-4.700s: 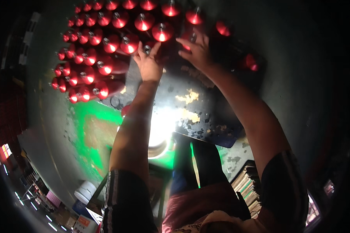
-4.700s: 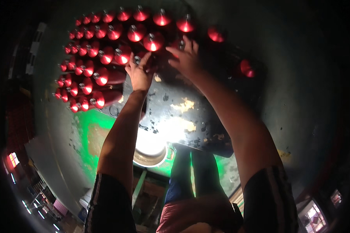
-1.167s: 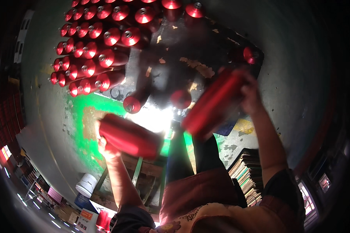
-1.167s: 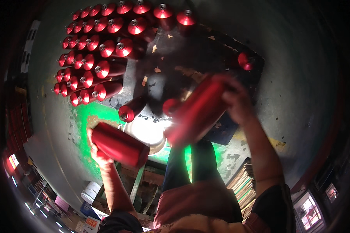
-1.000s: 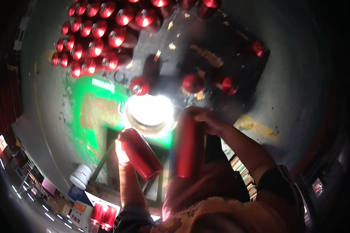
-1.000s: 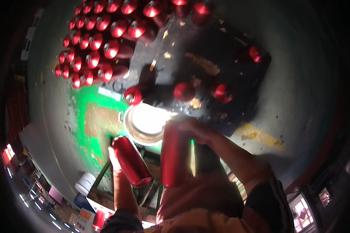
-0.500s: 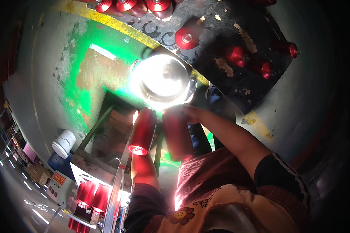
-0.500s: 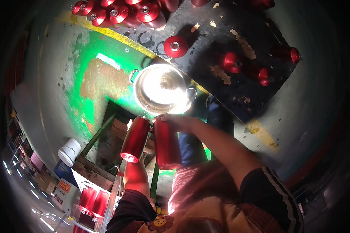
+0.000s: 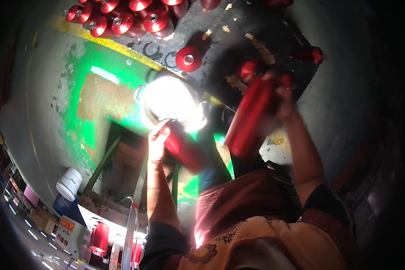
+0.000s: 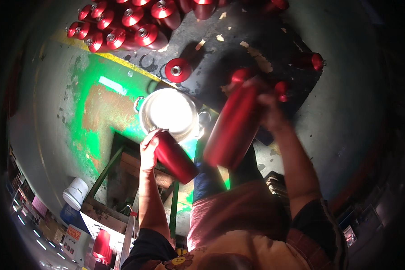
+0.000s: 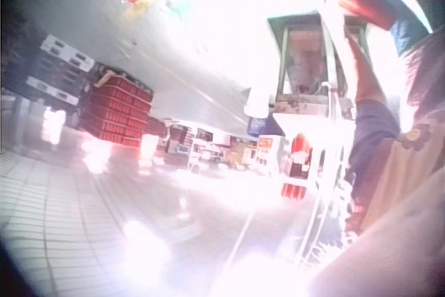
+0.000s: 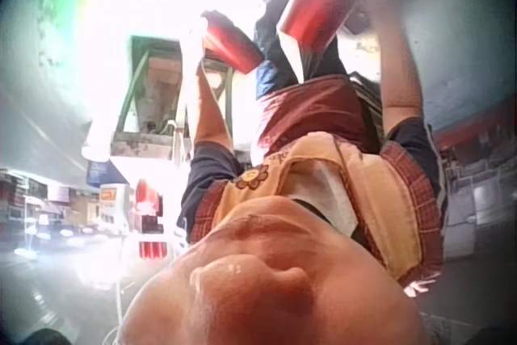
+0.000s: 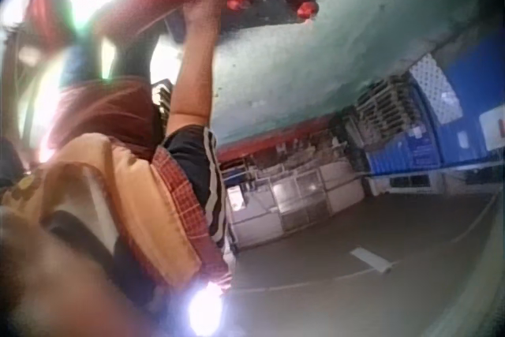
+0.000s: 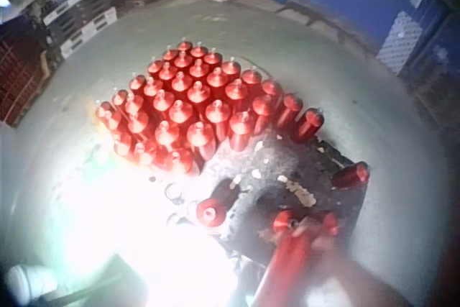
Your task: The person repeatedly picks up red spray cans from a tray, dips the nozzle into a metal bowl, and places the cans back into the tray. The person continues this cycle, handling the cans one at a time.
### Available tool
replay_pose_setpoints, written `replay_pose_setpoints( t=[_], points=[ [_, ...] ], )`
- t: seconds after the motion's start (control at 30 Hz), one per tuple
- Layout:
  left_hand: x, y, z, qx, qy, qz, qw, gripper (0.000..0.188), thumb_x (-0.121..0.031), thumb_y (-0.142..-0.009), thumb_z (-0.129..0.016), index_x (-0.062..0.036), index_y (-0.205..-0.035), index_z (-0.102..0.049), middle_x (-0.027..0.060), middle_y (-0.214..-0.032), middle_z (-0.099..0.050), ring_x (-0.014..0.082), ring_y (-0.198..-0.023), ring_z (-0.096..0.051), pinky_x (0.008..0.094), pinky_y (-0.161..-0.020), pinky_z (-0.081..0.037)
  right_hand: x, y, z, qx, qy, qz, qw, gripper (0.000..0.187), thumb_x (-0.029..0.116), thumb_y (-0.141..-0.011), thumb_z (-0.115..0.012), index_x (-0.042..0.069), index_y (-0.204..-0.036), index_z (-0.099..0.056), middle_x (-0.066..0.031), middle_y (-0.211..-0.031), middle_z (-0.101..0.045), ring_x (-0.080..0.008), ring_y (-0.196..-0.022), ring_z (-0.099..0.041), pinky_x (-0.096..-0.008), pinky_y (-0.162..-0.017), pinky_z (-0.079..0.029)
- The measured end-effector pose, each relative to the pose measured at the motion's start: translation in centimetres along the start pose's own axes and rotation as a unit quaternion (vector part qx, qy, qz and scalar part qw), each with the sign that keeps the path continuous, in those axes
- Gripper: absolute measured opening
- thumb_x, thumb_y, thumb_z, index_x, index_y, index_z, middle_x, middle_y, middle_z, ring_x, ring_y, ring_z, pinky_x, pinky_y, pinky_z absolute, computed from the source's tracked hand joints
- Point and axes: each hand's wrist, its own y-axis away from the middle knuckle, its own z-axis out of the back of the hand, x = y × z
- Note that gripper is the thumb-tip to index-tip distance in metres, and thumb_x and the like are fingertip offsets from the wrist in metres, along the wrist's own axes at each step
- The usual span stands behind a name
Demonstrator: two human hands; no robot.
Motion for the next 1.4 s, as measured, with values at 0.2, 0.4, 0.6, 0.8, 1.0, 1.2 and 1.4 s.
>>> replay_pose_setpoints(
  t=[0.2, 0.4, 0.6, 0.8, 1.0, 1.2, 1.4],
  points=[
    [-3.1, -9.2, -12.1, -0.024, -0.346, -0.288, 0.893, 0.04, 0.002, -0.066, -0.082, -0.0098, -0.103, -0.076, 0.0113, -0.13, -0.059, 0.0281, -0.118, -0.057, 0.0382, -0.1, -0.047, 12.2, -5.3, 3.0, -0.174, 0.572, 0.343, 0.724, 0.042, 0.019, -0.077, -0.073, 0.017, -0.12, -0.069, -0.0111, -0.136, -0.053, -0.0276, -0.122, -0.053, -0.0401, -0.105, -0.043],
    [0.2, -15.3, -19.1, -0.096, -0.387, -0.339, 0.852, 0.034, 0.0, -0.064, -0.075, -0.0185, -0.093, -0.079, 0.0095, -0.136, -0.053, 0.0349, -0.127, -0.043, 0.0477, -0.104, -0.039, 8.7, -12.6, 10.2, -0.213, 0.703, 0.378, 0.563, 0.045, 0.015, -0.069, -0.078, 0.035, -0.109, -0.074, -0.0064, -0.135, -0.051, -0.0319, -0.119, -0.048, -0.0403, -0.1, -0.045],
    [-2.1, -14.1, -21.1, -0.067, -0.378, -0.311, 0.869, 0.048, 0.004, -0.061, -0.073, -0.0175, -0.103, -0.078, 0.0202, -0.146, -0.043, 0.0388, -0.132, -0.042, 0.045, -0.11, -0.033, 9.2, -9.9, 10.2, -0.143, 0.743, 0.215, 0.618, 0.047, 0.02, -0.069, -0.082, 0.033, -0.113, -0.073, -0.0114, -0.149, -0.037, -0.0375, -0.131, -0.038, -0.0474, -0.107, -0.038],
    [-11.9, -23.8, -21.5, -0.125, -0.522, -0.354, 0.765, 0.06, -0.001, -0.072, -0.073, -0.0159, -0.13, -0.063, 0.0244, -0.151, -0.035, 0.0433, -0.131, -0.04, 0.0467, -0.112, -0.031, 19.2, -15.3, 12.3, -0.222, 0.707, 0.359, 0.568, 0.058, 0.028, -0.07, -0.083, 0.036, -0.124, -0.066, -0.0238, -0.152, -0.03, -0.0465, -0.135, -0.032, -0.0499, -0.111, -0.033],
    [-14.1, -39.8, -24.4, -0.145, -0.58, -0.341, 0.726, 0.058, -0.011, -0.075, -0.078, -0.0334, -0.126, -0.065, 0.0191, -0.156, -0.025, 0.0401, -0.133, -0.034, 0.0449, -0.11, -0.035, 21.5, -26.6, 16.6, -0.27, 0.694, 0.286, 0.603, 0.046, 0.033, -0.079, -0.077, 0.041, -0.122, -0.065, -0.0236, -0.149, -0.035, -0.0454, -0.131, -0.037, -0.0478, -0.108, -0.037],
    [-11.6, -42.1, -24.1, -0.188, -0.548, -0.358, 0.733, 0.05, -0.021, -0.071, -0.082, -0.0344, -0.117, -0.071, 0.0162, -0.142, -0.041, 0.037, -0.127, -0.042, 0.0423, -0.108, -0.038, 18.9, -26.9, 20.2, -0.322, 0.654, 0.35, 0.588, 0.042, 0.024, -0.079, -0.077, 0.037, -0.118, -0.067, -0.0096, -0.139, -0.05, -0.033, -0.128, -0.043, -0.0416, -0.106, -0.04],
    [-15.0, -37.1, -22.9, -0.127, -0.484, -0.313, 0.807, 0.043, -0.016, -0.076, -0.08, -0.021, -0.118, -0.071, 0.0159, -0.13, -0.052, 0.0322, -0.121, -0.05, 0.0394, -0.105, -0.039, 23.4, -17.6, 17.8, -0.291, 0.56, 0.42, 0.652, 0.041, 0.016, -0.079, -0.075, 0.018, -0.119, -0.068, -0.0128, -0.122, -0.058, -0.0286, -0.118, -0.054, -0.0385, -0.101, -0.044]
  ],
)
